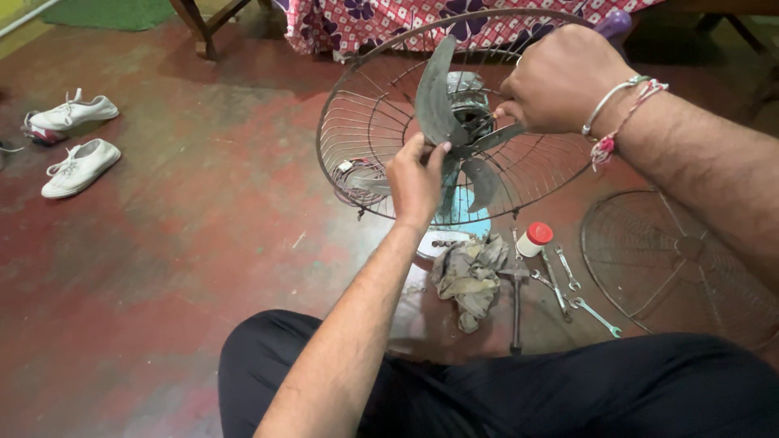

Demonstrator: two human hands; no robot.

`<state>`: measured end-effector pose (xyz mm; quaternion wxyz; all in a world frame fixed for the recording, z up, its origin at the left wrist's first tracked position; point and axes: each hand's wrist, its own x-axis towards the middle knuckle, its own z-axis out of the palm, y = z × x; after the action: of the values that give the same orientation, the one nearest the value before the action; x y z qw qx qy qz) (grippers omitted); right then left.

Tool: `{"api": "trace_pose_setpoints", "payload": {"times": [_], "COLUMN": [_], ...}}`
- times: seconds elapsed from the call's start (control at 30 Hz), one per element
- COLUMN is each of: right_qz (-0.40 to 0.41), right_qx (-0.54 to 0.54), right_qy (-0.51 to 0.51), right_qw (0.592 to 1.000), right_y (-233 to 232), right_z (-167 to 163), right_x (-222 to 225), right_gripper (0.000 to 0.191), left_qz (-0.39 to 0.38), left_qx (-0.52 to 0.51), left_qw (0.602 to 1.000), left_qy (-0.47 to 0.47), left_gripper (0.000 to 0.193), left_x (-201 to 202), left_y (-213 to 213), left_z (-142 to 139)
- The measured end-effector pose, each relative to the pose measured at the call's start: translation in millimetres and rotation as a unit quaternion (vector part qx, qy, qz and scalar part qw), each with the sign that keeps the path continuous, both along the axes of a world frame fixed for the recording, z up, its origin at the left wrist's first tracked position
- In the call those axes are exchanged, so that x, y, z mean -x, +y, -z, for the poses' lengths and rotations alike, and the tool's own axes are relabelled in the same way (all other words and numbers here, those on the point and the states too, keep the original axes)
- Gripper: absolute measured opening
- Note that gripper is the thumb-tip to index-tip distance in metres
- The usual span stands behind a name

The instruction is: The person sits on the floor servicing a pedestal fan. They use a screwdriver to loosen and tighten the blade mounting nut at the fan hub, steady the blades by hand, and wipe the blades and hub area with a cloth, with wrenches and a small bottle lying nearby.

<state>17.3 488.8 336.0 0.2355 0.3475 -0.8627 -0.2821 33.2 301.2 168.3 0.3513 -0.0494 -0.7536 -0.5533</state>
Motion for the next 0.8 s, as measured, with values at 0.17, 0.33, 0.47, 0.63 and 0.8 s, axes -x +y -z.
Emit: {"api": "trace_pose_setpoints", "payload": {"times": [0.17, 0.33, 0.47, 0.63, 0.8], "right_qz": [0.012, -0.003, 0.028, 0.011, 0.012], "right_qx": [-0.012, 0.002, -0.017, -0.01, -0.008], "right_qy": [-0.004, -0.008, -0.012, -0.01, -0.013], "right_qw": [1.0, 1.0, 0.999, 1.0, 1.0], "right_y": [-1.9, -2.9, -3.7, -3.4, -3.7], "right_z": [-2.2, -2.7, -2.6, -2.1, -1.5], "right_x": [1.1, 1.6, 1.8, 2.2, 3.3], "right_gripper": [0.034, 0.035, 0.038, 0.037, 0.035], "left_qz": [-0.01, -0.002, 0.006, 0.0, -0.016], "left_qx": [-0.001, 0.002, 0.003, 0.021, 0.038], "left_qw": [1.0, 1.0, 0.999, 0.999, 0.999], "left_qy": [0.005, 0.01, 0.031, 0.033, 0.035], "left_gripper": [0.016, 0.022, 0.022, 0.02, 0.026], "left_x": [0.6, -1.2, -1.8, -1.5, -2.3], "left_y": [1.0, 1.1, 0.2, -2.2, -0.4], "left_z": [1.8, 0.7, -0.4, -0.2, 0.8]}}
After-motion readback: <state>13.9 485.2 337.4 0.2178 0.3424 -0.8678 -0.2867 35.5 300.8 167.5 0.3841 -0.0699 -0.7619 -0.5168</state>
